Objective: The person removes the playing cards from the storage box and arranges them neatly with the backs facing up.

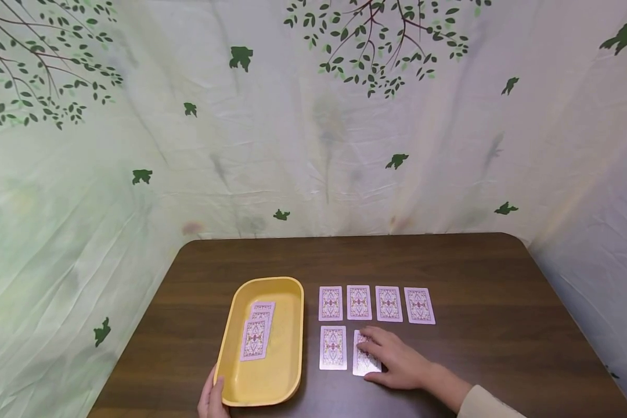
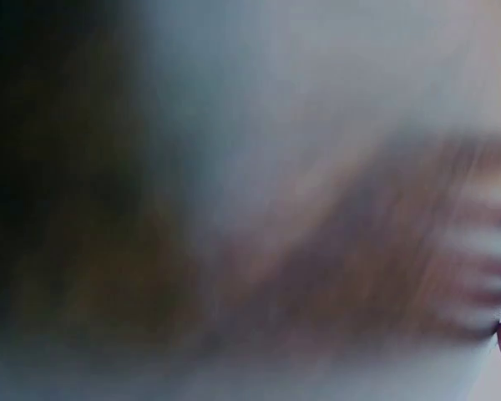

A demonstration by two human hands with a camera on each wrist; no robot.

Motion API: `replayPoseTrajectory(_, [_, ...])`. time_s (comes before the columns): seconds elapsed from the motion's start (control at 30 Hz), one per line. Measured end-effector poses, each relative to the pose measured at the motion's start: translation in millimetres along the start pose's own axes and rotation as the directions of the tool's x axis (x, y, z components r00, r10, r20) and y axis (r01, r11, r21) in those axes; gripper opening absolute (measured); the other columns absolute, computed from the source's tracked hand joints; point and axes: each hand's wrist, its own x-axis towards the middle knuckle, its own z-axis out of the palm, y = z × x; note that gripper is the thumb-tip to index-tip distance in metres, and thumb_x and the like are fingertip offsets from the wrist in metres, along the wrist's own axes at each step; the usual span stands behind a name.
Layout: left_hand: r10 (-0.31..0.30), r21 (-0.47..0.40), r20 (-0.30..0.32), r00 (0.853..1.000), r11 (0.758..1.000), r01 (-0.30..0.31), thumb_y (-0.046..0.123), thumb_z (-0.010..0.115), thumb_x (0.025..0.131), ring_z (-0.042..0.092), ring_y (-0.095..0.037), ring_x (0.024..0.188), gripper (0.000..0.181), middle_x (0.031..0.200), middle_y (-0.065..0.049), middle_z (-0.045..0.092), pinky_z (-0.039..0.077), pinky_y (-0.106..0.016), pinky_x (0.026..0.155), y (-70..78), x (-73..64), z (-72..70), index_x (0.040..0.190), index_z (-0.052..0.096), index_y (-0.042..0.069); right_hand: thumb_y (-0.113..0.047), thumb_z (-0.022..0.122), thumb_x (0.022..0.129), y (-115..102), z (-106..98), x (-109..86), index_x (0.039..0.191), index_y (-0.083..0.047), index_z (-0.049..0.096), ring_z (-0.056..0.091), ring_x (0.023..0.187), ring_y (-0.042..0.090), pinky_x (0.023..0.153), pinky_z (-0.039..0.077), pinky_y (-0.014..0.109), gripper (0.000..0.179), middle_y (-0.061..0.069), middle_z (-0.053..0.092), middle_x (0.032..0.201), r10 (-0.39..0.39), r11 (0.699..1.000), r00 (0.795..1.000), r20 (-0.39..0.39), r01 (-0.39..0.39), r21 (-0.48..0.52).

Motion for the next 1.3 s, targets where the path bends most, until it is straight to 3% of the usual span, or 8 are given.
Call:
replayPoseTrajectory(0.33, [-0.047,0.053,-0.026,0.999,0.997,0.049,0.005,0.050,0.092,0.058,0.000,0.086,0.029,0.096,0.017,0.062,0.045,-0.013,0.074,2.6,-1.6,1.0,0.117,0.060,-0.006,-0.035,0.069,0.081,4.2,-0.3,4.5,0.119,-0.005,0.059,0.045,0.115,0.033,0.087,0.040,0.049,0.049,0.018,0.048,0.127,-0.031,0.999,0.998,0.059,0.032,-0.024])
replayPoseTrajectory(0.6, [-0.034,0.021,-0.016,0.999,0.999,0.034,0.005,0.050,0.092,0.059,-0.001,0.087,0.026,0.096,0.016,0.063,0.045,-0.013,0.074,0.6,0.0,0.4,0.113,0.065,0.003,-0.036,0.069,0.082,5.5,-1.3,7.6,0.119,-0.005,0.059,0.045,0.115,0.031,0.089,0.041,0.046,0.050,0.018,0.047,0.128,0.000,1.000,0.996,0.092,0.002,-0.015])
replayPoseTrajectory(0.97, [-0.025,0.033,-0.019,1.000,0.999,0.026,0.005,0.050,0.092,0.058,0.000,0.087,0.026,0.096,0.017,0.063,0.044,-0.012,0.075,0.9,-0.2,0.0,0.113,0.064,0.001,-0.036,0.069,0.081,6.1,2.0,12.9,0.118,-0.006,0.060,0.045,0.116,0.029,0.091,0.041,0.044,0.048,0.017,0.048,0.127,0.028,0.999,0.994,0.107,-0.024,-0.031])
replayPoseTrajectory(1.3, [-0.044,0.077,-0.030,0.999,0.996,0.047,0.004,0.050,0.092,0.058,0.000,0.086,0.031,0.095,0.018,0.062,0.045,-0.012,0.073,4.1,-0.5,2.0,0.116,0.056,-0.014,-0.039,0.068,0.081,8.4,1.2,17.5,0.117,-0.007,0.060,0.045,0.116,0.028,0.091,0.040,0.044,0.049,0.016,0.048,0.127,0.025,0.999,0.991,0.133,-0.019,-0.051])
